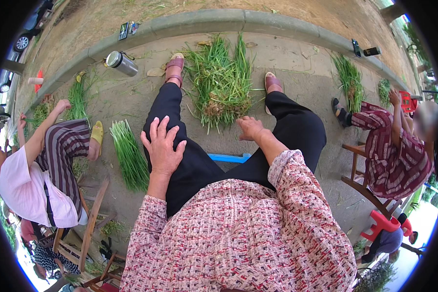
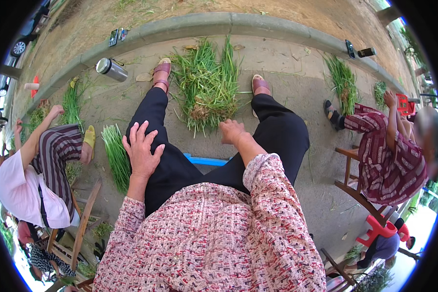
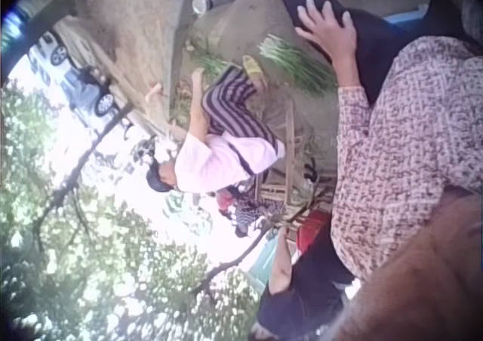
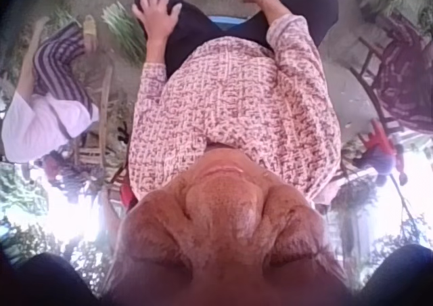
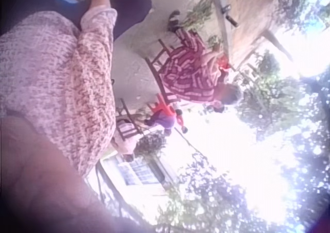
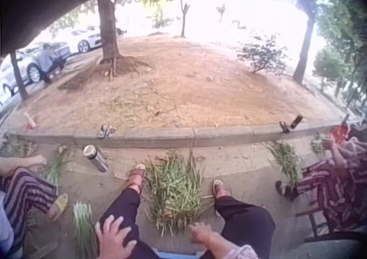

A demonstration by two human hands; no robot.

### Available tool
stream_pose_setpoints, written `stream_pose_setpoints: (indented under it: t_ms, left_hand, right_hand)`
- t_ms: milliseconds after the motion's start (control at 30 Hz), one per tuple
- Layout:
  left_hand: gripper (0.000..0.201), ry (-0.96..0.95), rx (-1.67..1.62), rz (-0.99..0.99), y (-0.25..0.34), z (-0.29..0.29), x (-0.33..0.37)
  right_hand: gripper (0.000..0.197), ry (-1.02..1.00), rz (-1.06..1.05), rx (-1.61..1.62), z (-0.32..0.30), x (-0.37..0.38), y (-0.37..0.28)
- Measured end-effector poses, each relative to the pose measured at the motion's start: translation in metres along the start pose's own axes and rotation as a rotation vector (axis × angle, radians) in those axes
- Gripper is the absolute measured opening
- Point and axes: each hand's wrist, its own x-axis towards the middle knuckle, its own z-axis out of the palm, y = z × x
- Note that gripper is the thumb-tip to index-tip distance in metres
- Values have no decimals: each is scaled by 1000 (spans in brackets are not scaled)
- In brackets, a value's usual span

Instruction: The person sits on a blue stool and picks individual green leek stalks from a pile on the ground to form a bundle in one hand.

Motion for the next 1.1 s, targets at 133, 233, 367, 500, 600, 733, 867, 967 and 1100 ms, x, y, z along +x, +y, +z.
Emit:
stream_pose_setpoints:
  t_ms: [133,233,367,500,600,733,867,967,1100]
  left_hand:
    - [39,-21,-11,-5,4,2,0]
    - [38,-21,-6,7,2,0,8]
    - [37,-54,2,13,4,-6,14]
    - [36,-78,-3,5,3,-10,18]
    - [35,-115,-16,-10,5,-14,24]
    - [35,-158,-24,-21,6,-15,33]
    - [34,-192,-31,-26,2,-13,39]
    - [33,-227,-33,-29,0,-11,41]
    - [29,-273,-24,-40,-1,-14,46]
  right_hand:
    - [86,57,36,53,-10,6,9]
    - [88,110,85,162,-31,22,12]
    - [94,207,132,303,-37,44,19]
    - [97,238,131,304,-44,71,19]
    - [98,266,100,276,-55,89,17]
    - [98,297,45,237,-72,120,14]
    - [98,316,4,173,-86,159,9]
    - [101,300,13,132,-95,184,6]
    - [105,272,16,138,-102,212,3]
